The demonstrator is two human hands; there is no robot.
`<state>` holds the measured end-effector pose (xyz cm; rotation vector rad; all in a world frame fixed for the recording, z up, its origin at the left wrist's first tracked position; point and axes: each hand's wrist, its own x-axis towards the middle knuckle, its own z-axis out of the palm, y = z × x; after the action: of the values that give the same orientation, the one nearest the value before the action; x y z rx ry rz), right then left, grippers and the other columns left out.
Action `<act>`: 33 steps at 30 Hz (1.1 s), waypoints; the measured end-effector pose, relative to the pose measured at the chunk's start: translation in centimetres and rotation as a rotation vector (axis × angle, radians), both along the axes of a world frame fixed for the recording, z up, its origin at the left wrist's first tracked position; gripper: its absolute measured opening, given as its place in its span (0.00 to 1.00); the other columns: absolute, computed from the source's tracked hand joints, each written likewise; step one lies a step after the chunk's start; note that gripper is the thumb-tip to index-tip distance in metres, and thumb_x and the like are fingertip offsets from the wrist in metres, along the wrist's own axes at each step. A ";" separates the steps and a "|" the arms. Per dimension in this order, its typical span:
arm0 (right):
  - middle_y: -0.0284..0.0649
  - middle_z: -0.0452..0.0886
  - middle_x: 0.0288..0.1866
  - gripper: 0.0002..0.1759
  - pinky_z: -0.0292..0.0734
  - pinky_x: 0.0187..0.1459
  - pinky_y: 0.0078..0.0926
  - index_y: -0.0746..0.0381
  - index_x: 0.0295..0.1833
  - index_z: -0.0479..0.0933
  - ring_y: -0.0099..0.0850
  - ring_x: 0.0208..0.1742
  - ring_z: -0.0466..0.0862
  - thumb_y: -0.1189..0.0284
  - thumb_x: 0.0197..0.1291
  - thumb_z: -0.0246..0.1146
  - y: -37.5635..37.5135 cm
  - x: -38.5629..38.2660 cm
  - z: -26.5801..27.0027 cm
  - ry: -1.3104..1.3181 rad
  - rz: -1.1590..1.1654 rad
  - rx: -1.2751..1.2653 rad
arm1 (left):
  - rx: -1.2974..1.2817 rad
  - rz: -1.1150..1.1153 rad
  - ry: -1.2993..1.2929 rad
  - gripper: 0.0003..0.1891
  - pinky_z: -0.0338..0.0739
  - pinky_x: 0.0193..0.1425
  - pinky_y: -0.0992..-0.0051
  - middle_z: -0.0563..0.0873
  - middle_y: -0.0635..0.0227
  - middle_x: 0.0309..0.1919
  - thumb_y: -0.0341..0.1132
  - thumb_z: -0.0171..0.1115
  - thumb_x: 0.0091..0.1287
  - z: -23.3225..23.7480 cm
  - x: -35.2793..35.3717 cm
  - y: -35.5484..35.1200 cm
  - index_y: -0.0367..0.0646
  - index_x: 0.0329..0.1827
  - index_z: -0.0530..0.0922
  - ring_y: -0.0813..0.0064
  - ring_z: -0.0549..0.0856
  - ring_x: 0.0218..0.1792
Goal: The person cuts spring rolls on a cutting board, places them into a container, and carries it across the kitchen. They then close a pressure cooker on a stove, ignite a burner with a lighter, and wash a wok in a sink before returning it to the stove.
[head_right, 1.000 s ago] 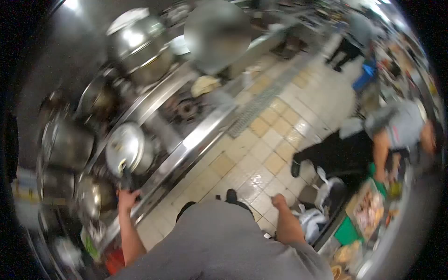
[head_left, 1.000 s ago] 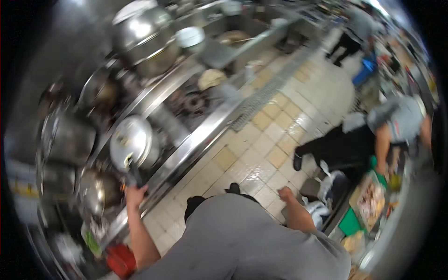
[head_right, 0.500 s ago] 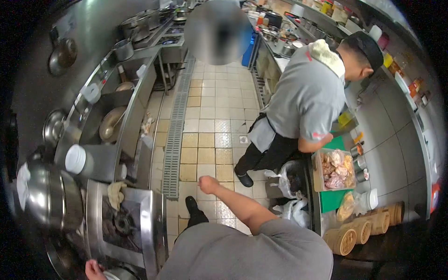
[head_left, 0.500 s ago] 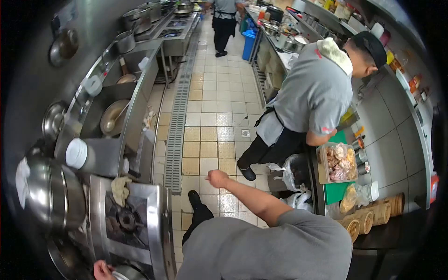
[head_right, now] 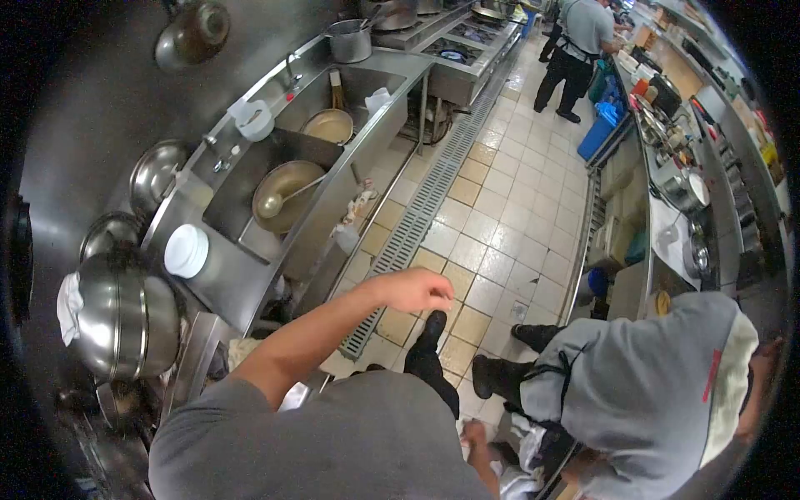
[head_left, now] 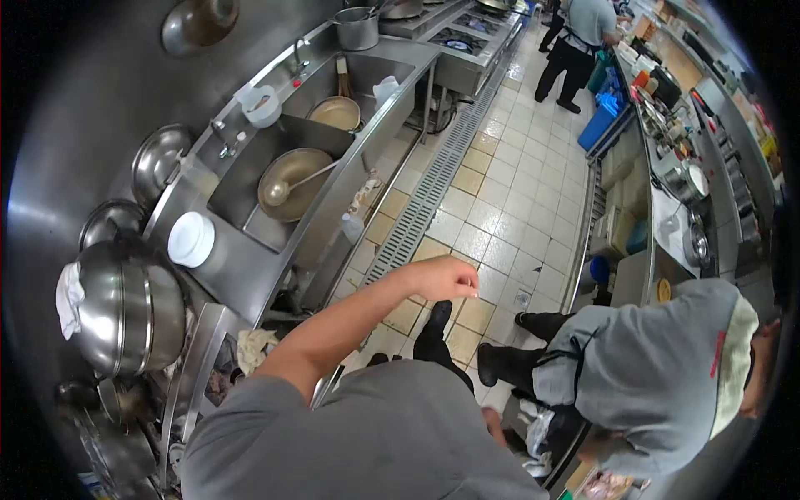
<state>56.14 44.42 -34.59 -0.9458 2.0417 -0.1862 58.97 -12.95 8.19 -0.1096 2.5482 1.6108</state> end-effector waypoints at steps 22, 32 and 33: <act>0.45 0.85 0.33 0.15 0.82 0.32 0.38 0.64 0.49 0.79 0.37 0.33 0.87 0.64 0.66 0.63 -44.6 -66.9 3.1 -0.041 -0.842 -0.144 | -0.022 0.492 -1.201 0.21 0.83 0.42 0.58 0.88 0.58 0.43 0.47 0.62 0.69 -35.4 -9.2 -32.1 0.37 0.53 0.84 0.61 0.87 0.40; 0.45 0.86 0.45 0.22 0.82 0.35 0.31 0.61 0.60 0.78 0.31 0.39 0.87 0.62 0.65 0.67 -56.5 -98.3 21.5 0.059 -1.008 -0.363 | 0.073 0.841 -0.340 0.14 0.76 0.40 0.76 0.85 0.69 0.36 0.39 0.61 0.73 -25.0 -71.2 -60.5 0.37 0.54 0.81 0.78 0.81 0.34; 0.44 0.85 0.46 0.25 0.82 0.33 0.28 0.61 0.64 0.75 0.28 0.39 0.86 0.63 0.65 0.67 -57.0 -102.2 23.3 -0.025 -1.120 -0.367 | 0.068 0.818 -0.323 0.14 0.76 0.40 0.76 0.85 0.69 0.36 0.39 0.61 0.73 -23.8 -75.4 -62.1 0.37 0.54 0.81 0.78 0.81 0.34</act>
<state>-46.04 -12.58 -11.27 0.1191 2.3335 -1.1750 -16.47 -75.04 -15.62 -1.4268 2.2964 1.6838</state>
